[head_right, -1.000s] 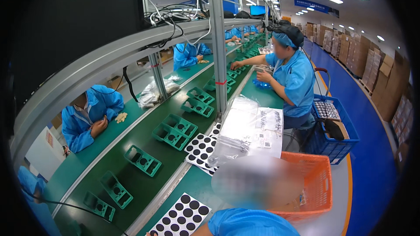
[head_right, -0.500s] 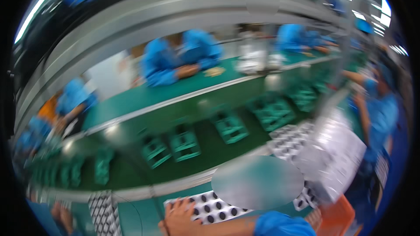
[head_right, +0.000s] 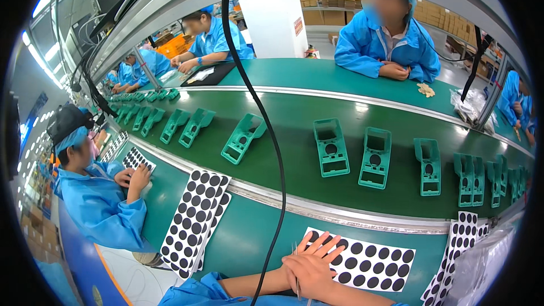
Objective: Manually applying circular stickers or seals to plastic electronic component housings using tweezers.
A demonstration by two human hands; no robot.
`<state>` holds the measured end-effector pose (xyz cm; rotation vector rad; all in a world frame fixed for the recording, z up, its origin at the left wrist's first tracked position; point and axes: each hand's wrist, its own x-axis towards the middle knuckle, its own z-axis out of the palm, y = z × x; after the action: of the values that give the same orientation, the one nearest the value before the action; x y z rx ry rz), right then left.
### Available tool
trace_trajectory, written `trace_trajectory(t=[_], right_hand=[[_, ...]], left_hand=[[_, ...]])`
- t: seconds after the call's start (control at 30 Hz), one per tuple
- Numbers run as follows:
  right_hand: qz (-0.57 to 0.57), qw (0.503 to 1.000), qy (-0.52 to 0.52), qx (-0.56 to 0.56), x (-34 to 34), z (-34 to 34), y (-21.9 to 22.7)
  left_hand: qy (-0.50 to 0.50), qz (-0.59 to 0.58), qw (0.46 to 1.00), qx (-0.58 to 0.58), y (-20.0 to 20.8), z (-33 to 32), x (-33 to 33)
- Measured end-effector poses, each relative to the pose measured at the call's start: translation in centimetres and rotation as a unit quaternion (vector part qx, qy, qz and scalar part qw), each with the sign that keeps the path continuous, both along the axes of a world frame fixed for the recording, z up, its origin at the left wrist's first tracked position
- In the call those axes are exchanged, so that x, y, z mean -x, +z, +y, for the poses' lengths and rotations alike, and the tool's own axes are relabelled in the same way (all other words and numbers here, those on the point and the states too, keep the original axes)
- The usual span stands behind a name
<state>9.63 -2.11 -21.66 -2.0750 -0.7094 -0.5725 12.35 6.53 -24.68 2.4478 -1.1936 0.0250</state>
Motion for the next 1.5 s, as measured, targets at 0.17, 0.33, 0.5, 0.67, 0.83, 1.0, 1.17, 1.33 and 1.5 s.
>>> trace_trajectory(t=[0.17,0.33,0.5,0.67,0.83,1.0,1.17,1.33,1.5], right_hand=[[0.008,1.000,0.010,0.005,-0.2,0.8,0.0],[0.019,0.998,0.054,0.013,0.5,0.1,-1.2],[-0.005,1.000,0.017,0.010,0.6,0.8,0.6],[-0.022,0.998,-0.047,0.018,0.1,1.2,1.5],[-0.026,0.998,-0.048,0.018,-0.2,1.3,1.5],[-0.032,0.998,-0.052,0.012,-0.4,1.5,1.3],[-0.036,0.997,-0.059,0.027,-0.3,1.6,1.7],[-0.017,0.997,-0.067,0.025,-0.5,1.5,1.1],[-0.019,0.999,-0.039,0.017,-0.6,1.0,0.0]], left_hand=[[0.015,0.005,1.000,0.027,0.5,1.1,-0.2],[0.011,-0.022,1.000,0.014,-2.3,-0.7,0.1],[-0.019,0.088,0.995,-0.039,-1.9,-0.8,-0.5],[0.016,0.043,0.999,-0.022,-5.4,-0.3,-0.7],[0.021,0.055,0.998,-0.024,-4.4,0.1,-1.3],[0.008,0.060,0.998,-0.030,-3.8,0.5,-1.3],[-0.001,0.064,0.997,-0.039,-3.5,0.4,-1.6],[-0.006,0.068,0.997,-0.048,-2.7,1.0,-1.8],[-0.007,0.076,0.996,-0.056,-1.7,1.6,-2.7]])
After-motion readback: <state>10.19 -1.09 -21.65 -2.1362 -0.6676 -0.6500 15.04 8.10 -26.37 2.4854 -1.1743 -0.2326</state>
